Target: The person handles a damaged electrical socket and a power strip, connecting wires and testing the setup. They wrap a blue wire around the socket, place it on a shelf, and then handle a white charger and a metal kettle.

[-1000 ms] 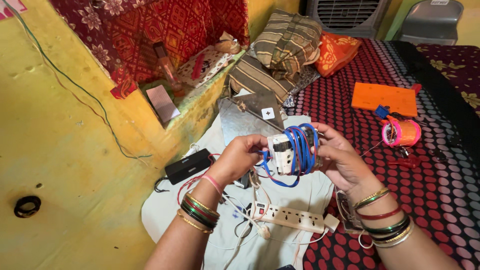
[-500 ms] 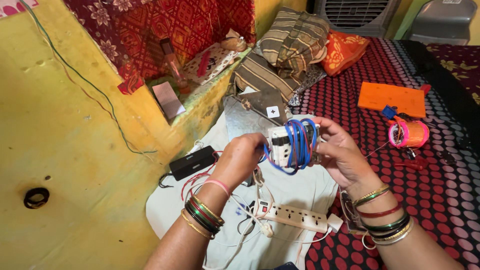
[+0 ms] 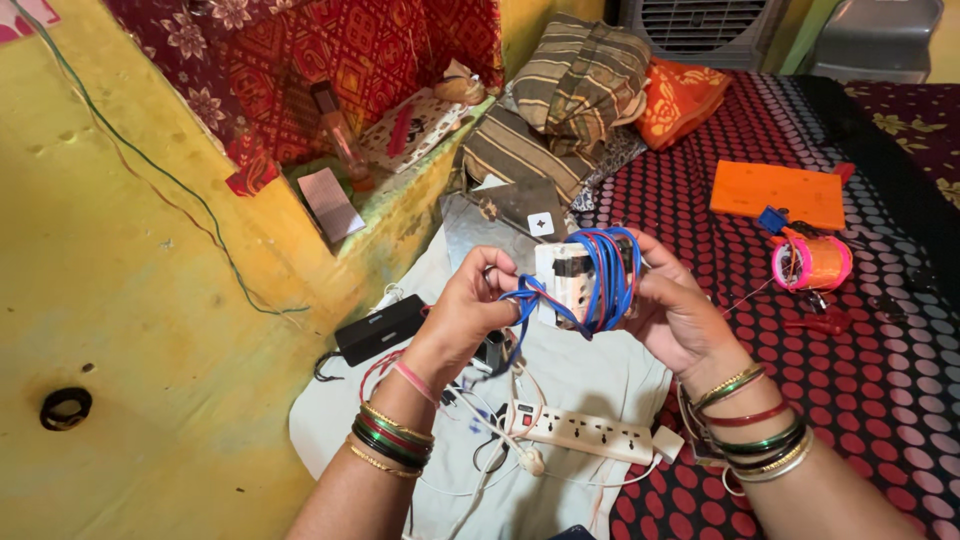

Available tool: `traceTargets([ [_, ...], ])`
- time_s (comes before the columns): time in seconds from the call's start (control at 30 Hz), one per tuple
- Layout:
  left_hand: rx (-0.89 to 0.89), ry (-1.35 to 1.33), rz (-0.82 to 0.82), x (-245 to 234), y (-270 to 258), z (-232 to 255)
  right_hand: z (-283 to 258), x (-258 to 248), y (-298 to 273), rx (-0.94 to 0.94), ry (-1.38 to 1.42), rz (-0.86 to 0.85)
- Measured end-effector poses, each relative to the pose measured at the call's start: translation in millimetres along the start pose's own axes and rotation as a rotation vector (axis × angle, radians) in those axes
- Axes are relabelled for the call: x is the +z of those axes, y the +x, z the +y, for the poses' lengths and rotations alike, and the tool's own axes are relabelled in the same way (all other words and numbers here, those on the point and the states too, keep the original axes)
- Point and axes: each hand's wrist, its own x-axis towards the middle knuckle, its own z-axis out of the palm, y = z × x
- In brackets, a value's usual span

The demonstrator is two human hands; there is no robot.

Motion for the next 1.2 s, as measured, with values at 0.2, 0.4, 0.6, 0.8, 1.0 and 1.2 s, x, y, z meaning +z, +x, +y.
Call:
traceTargets([
  [0.2, 0.000, -0.031, -0.137, -1.2, -4.3, 15.6, 3.5, 4.3, -0.2, 0.068, 0.027, -0.007],
  [0.4, 0.067, 0.149, -0.141, -0.7, -4.0, 26.5, 21.5, -5.2, -0.8, 0.167, 0.107, 0.068],
  [0.6, 0.437, 0.667, 0.133, 16.6, -12.8, 33.0, 40.9, -23.9, 3.7, 0.234, 0.270, 0.187],
  [0.8, 0.974, 1.149, 0.146, 31.8, -18.6, 58.6, 49.4, -26.1, 6.0, 0.312, 0.372, 0.213],
  [1.0, 1.024, 1.497, 0.056, 34.5, -16.6, 80.8, 43.1, -17.6, 12.1, 0.273, 0.456, 0.146],
  [1.2, 1.075, 1.646, 0.026, 29.2, -9.6, 91.0, 25.1, 4.2, 17.4, 0.213, 0.225, 0.215],
])
